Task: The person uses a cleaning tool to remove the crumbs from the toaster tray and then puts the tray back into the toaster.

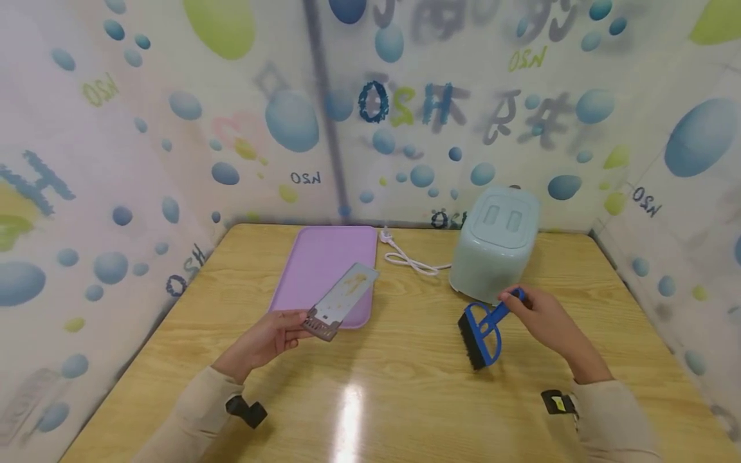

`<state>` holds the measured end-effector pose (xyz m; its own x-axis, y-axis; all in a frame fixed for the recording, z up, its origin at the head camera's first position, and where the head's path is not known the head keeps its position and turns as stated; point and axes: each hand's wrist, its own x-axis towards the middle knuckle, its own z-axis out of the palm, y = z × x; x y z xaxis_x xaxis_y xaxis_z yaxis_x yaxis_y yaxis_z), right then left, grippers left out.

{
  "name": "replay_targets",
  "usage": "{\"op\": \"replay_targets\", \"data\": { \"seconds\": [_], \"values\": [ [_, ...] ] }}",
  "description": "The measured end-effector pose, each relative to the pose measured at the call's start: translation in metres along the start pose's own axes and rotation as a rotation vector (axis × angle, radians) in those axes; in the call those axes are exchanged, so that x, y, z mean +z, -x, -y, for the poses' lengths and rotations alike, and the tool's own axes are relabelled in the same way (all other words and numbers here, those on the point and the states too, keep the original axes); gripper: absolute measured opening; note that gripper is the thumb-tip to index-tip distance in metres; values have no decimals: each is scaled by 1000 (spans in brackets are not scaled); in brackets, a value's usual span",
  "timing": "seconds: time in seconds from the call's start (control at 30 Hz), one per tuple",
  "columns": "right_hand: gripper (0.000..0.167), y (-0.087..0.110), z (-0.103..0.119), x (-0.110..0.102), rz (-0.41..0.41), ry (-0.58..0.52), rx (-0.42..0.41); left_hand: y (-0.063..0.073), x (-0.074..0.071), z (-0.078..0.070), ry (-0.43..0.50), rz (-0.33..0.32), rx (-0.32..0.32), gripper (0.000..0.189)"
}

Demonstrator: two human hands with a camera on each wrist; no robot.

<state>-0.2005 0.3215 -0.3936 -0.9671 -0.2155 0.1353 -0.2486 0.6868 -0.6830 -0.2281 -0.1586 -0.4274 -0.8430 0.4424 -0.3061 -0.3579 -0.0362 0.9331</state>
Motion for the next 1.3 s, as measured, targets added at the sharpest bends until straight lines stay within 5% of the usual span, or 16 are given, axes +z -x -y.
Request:
{"op": "replay_targets", "data": {
  "seconds": [0.37,0.6,0.97,1.3],
  "values": [
    [40,-12,10,10,6,59,21,8,-13,0,-15,-37,4,49],
    [36,-20,15,15,-15,65,-49,12,-21,0,3,-54,10,52],
    [32,-42,34,17,25,-37,-149,16,-31,-1,18,-50,25,51],
    [37,-63,57,26,71,-53,-132,20,-40,0,16,-88,10,51]
  ]
}}
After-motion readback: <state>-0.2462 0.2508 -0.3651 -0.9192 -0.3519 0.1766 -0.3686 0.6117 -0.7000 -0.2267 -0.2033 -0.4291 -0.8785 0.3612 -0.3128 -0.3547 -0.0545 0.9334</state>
